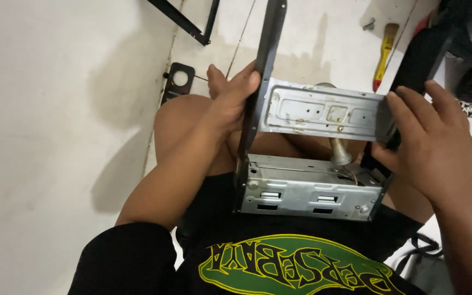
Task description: Repairing a portable gas stove by disassembling the internal metal frame using a screwdriver.
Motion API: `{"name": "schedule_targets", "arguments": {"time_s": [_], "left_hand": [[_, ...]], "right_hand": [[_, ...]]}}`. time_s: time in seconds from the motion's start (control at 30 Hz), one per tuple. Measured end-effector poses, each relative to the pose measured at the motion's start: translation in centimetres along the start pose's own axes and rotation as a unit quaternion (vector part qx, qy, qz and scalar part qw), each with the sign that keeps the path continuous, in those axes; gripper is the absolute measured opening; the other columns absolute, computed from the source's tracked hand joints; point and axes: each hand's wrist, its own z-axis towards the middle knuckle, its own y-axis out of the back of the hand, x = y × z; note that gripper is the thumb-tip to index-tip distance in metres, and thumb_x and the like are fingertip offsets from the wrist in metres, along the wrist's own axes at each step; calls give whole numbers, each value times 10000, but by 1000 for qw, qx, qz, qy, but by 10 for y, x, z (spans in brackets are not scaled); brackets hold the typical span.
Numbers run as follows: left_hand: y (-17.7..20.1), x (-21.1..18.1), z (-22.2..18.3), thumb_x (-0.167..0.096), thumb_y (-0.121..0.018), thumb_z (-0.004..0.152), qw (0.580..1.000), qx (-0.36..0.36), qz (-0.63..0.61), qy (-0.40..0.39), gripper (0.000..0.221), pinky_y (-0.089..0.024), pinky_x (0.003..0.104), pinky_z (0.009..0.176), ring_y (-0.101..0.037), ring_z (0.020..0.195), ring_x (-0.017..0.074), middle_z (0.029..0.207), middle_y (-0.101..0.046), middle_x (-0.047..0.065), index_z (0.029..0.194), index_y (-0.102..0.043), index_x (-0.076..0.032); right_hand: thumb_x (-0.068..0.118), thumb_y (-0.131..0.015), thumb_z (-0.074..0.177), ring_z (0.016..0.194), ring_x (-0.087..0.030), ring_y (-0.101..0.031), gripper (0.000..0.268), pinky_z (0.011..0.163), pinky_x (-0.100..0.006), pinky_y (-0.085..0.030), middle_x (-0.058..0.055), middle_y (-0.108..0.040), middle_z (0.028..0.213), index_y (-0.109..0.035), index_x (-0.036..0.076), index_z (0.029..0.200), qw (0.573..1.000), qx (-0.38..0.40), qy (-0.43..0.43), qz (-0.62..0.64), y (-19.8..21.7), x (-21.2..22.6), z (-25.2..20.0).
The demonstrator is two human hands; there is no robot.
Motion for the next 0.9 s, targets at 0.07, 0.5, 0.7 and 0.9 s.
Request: {"name": "schedule_targets", "arguments": {"time_s": [0.07,0.5,0.7,0.9], "left_hand": [[-2,-1,4,-422,-765,921,999,43,-15,-17,687,-377,265,874,-512,951,135,1018,-570,50,1392,-513,10],[-9,-4,0,-428,-742,890,1000,-6,-9,13,891,-422,388,1044,-543,1201,283,1276,-581,214,1547,-360,37],[-9,-5,3,-571,-733,852,998,-2,59,4,993,-335,547,1138,-424,1383,484,1422,-482,341,1533,-352,44],[-5,-3,1,-459,-713,949,999,27,18,-7,737,-366,389,1042,-520,1149,263,1178,-591,149,1475,-467,-6]], "right_hand": [[348,-861,730,1442,-331,-627,759,1216,-409,-499,-71,-745,1465,-771,58,1426,1000,-1,-15,17,-2,0,-4],[493,-867,734,1492,-226,-623,790,1284,-319,-471,35,-787,1451,-781,163,1447,998,22,2,-53,-10,-11,-11],[544,-863,732,1484,-236,-658,773,1300,-324,-485,11,-806,1388,-794,153,1396,998,26,12,-59,-7,-11,-8],[554,-853,799,1535,-298,-576,757,1276,-407,-408,-19,-795,1401,-795,115,1414,1000,24,4,-19,-9,-11,-6]]}}
